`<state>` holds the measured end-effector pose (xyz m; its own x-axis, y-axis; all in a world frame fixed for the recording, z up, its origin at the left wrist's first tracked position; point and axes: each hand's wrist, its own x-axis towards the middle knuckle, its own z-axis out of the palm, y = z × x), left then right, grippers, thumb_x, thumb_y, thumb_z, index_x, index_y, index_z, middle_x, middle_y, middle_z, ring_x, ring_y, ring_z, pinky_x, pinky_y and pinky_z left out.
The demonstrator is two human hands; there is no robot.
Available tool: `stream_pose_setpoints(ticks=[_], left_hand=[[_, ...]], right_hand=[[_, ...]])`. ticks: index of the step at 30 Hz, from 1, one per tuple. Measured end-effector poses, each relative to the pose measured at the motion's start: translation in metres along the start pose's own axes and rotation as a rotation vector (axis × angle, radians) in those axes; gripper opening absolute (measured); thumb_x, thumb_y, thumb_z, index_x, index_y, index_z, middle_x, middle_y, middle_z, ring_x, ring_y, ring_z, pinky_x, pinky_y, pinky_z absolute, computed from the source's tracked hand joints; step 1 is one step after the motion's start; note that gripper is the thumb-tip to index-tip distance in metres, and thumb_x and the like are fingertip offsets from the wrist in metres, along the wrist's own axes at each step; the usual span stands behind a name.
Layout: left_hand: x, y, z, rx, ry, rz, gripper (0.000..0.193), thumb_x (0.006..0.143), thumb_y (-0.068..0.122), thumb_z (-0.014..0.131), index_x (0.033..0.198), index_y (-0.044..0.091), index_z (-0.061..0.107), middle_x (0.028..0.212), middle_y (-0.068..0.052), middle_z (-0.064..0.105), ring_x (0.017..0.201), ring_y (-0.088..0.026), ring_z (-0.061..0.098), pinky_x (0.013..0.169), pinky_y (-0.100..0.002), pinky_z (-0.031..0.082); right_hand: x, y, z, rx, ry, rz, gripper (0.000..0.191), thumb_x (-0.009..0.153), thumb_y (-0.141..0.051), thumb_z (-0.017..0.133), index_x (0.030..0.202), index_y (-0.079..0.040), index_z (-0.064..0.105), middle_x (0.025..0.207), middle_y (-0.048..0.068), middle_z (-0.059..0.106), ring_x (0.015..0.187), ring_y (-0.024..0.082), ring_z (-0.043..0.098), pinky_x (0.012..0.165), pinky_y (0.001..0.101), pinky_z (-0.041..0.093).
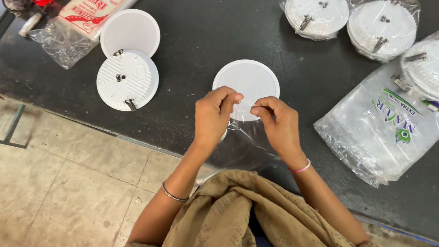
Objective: The person places round white LED panel lights one at a time into clear plastic bags, pulls the plastic over each unit, and sets the wrapped panels on the work table with other already wrapped units.
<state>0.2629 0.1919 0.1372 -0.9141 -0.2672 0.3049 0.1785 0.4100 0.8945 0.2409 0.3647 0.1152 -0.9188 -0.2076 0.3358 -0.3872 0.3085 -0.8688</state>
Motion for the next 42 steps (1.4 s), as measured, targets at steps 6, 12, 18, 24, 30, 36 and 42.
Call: stream_pose_setpoints(ticks=[6, 12, 18, 24, 30, 36, 42], left_hand=[[0.000, -0.008, -0.003, 0.038, 0.072, 0.011, 0.027, 0.100, 0.023, 0.070, 0.085, 0.001, 0.070, 0.063, -0.004, 0.059, 0.055, -0.010, 0.048, 0.052, -0.028, 0.041], [0.012, -0.025, -0.019, -0.440, -0.018, -0.230, 0.030, 0.096, 0.035, 0.068, 0.090, 0.007, 0.076, 0.054, 0.006, 0.047, 0.050, -0.003, 0.039, 0.046, -0.023, 0.030], [0.030, -0.057, -0.028, -0.643, -0.034, -0.330, 0.037, 0.097, 0.041, 0.070, 0.075, 0.013, 0.063, 0.060, 0.008, 0.045, 0.053, -0.003, 0.037, 0.048, -0.022, 0.028], [0.057, -0.083, -0.081, -1.021, -0.109, -0.529, 0.040, 0.098, 0.043, 0.064, 0.070, 0.016, 0.053, 0.066, 0.003, 0.055, 0.074, -0.014, 0.063, 0.087, -0.035, 0.050], [0.057, -0.067, -0.110, -0.958, -0.527, -0.443, 0.057, 0.107, 0.058, 0.043, 0.070, 0.016, 0.055, 0.052, 0.004, 0.041, 0.053, -0.015, 0.048, 0.097, -0.042, 0.051], [0.099, -0.044, -0.146, 0.625, -0.468, 0.108, 0.080, 0.106, 0.056, 0.036, 0.053, 0.007, 0.071, 0.053, -0.004, 0.064, 0.083, -0.027, 0.060, 0.104, -0.056, 0.035], [0.124, -0.020, -0.115, 1.269, -0.366, 0.234, 0.062, 0.096, 0.058, 0.051, 0.085, 0.004, 0.080, 0.104, -0.014, 0.067, 0.113, -0.044, 0.054, 0.111, -0.068, 0.021]], right_hand=[[0.003, -0.005, 0.021, -0.022, 0.030, -0.047, 0.020, 0.105, -0.016, 0.068, 0.093, -0.001, 0.068, 0.077, 0.004, 0.069, 0.065, 0.010, 0.059, 0.062, 0.0265, 0.047], [0.009, 0.008, 0.023, 0.332, -0.044, 0.143, 0.016, 0.099, -0.017, 0.070, 0.104, -0.003, 0.077, 0.067, -0.005, 0.056, 0.060, 0.003, 0.041, 0.054, 0.0220, 0.033], [0.022, 0.051, 0.011, 0.775, -0.422, 0.404, 0.020, 0.095, -0.022, 0.075, 0.098, -0.002, 0.073, 0.086, -0.001, 0.067, 0.070, 0.005, 0.050, 0.061, 0.0214, 0.039], [0.021, 0.060, -0.024, 1.073, -0.623, 0.343, 0.022, 0.092, -0.024, 0.077, 0.105, -0.008, 0.070, 0.105, -0.001, 0.067, 0.097, 0.012, 0.056, 0.090, 0.0309, 0.046], [0.045, 0.051, -0.003, 1.407, -0.393, 0.251, 0.025, 0.108, -0.027, 0.062, 0.092, -0.009, 0.066, 0.091, 0.002, 0.064, 0.100, 0.019, 0.058, 0.123, 0.0433, 0.039], [0.052, 0.044, 0.018, 0.958, -0.527, 0.089, 0.032, 0.113, -0.024, 0.057, 0.086, -0.009, 0.060, 0.076, 0.001, 0.058, 0.075, 0.015, 0.057, 0.110, 0.0441, 0.051], [0.038, 0.003, 0.057, 0.478, -0.608, -0.048, 0.020, 0.105, -0.018, 0.058, 0.095, -0.003, 0.067, 0.087, 0.004, 0.070, 0.085, 0.013, 0.067, 0.082, 0.0303, 0.055]])
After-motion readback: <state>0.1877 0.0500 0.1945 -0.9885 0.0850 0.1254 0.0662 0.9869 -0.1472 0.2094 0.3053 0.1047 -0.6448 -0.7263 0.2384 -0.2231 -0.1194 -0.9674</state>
